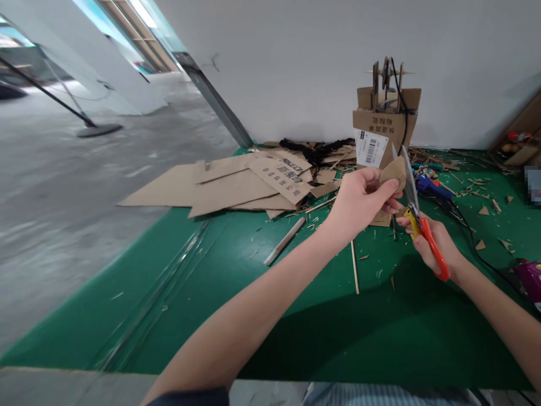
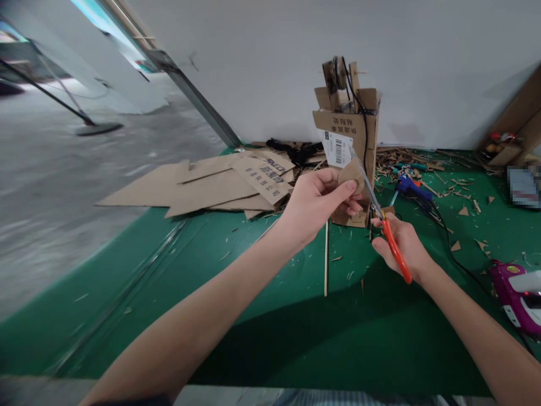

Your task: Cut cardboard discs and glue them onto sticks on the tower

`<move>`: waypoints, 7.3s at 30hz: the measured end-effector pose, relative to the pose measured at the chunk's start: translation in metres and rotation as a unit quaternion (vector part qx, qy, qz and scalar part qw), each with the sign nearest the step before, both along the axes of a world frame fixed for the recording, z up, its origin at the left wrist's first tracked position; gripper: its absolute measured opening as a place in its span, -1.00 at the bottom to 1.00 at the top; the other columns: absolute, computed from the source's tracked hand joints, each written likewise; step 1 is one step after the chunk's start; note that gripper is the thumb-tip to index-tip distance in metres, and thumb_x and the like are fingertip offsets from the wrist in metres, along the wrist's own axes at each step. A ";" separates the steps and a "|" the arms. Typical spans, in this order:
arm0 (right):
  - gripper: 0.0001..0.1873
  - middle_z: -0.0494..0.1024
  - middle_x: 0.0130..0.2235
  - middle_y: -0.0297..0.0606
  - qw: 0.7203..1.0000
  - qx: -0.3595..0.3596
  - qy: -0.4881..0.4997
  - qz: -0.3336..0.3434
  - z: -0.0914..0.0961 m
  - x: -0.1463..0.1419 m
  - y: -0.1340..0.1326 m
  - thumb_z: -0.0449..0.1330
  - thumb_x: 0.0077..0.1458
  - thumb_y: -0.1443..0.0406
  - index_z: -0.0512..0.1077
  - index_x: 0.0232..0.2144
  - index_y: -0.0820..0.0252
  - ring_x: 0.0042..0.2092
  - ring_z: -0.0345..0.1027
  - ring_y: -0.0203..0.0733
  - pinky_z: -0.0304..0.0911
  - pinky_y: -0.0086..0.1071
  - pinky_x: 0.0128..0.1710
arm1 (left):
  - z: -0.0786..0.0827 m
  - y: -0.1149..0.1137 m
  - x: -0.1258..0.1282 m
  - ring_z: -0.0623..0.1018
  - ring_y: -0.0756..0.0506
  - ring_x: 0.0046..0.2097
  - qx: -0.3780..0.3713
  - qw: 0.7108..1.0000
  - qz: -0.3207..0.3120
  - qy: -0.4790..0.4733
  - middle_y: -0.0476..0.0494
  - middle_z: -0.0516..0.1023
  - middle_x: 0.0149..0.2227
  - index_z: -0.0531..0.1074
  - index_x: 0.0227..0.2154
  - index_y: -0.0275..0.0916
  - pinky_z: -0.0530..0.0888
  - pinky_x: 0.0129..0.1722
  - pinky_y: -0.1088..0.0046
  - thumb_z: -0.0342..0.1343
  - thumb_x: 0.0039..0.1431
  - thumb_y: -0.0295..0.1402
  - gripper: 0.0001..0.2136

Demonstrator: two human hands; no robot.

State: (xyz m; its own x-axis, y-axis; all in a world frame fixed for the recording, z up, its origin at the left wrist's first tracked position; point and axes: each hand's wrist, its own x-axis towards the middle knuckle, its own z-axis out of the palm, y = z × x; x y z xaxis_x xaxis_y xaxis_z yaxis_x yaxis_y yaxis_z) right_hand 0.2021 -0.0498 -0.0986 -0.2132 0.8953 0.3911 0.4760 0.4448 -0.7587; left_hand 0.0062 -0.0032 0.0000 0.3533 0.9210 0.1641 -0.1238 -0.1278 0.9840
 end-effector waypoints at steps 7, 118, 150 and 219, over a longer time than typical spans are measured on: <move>-0.35 0.55 -0.14 -0.02 1.000 0.004 -0.012 0.003 0.004 -0.001 0.000 0.00 0.19 -0.25 0.47 -0.17 0.16 -0.18 0.56 0.05 0.51 -0.14 -0.21 | -0.001 -0.001 0.000 0.58 0.07 -0.48 0.019 1.000 0.002 0.015 -0.10 0.59 -0.43 0.44 -0.43 -0.32 0.55 -0.47 0.60 0.22 0.20 -0.34 -0.84; -0.52 0.45 -0.35 -0.22 0.999 0.004 -0.022 -0.036 0.007 -0.009 -0.003 0.03 0.26 -0.13 0.37 -0.31 0.14 -0.41 0.39 -0.17 0.34 -0.29 -0.40 | 0.006 -0.011 0.003 0.59 0.05 -0.48 0.008 1.000 0.005 0.028 -0.09 0.56 -0.47 0.43 -0.47 -0.32 0.58 -0.49 0.61 0.16 0.21 -0.40 -0.84; -0.45 0.60 -0.26 -0.07 0.995 0.075 -0.048 -0.055 0.009 -0.013 -0.006 -0.02 0.29 -0.13 0.46 -0.20 0.20 -0.36 0.54 -0.09 0.43 -0.25 -0.36 | 0.003 -0.001 0.001 0.51 0.09 -0.52 0.000 1.000 -0.002 0.014 -0.03 0.49 -0.44 0.38 -0.41 -0.28 0.49 -0.57 0.64 0.06 0.36 -0.28 -0.76; -0.56 0.61 -0.23 -0.08 0.993 0.051 -0.078 -0.065 0.006 -0.007 -0.002 0.04 0.27 -0.05 0.41 -0.17 0.20 -0.29 0.56 -0.04 0.42 -0.24 -0.34 | 0.005 0.000 -0.006 0.33 0.13 -0.62 0.096 0.987 -0.023 0.125 0.01 0.42 -0.53 0.30 -0.48 -0.22 0.26 -0.68 0.63 0.04 0.34 -0.28 -0.74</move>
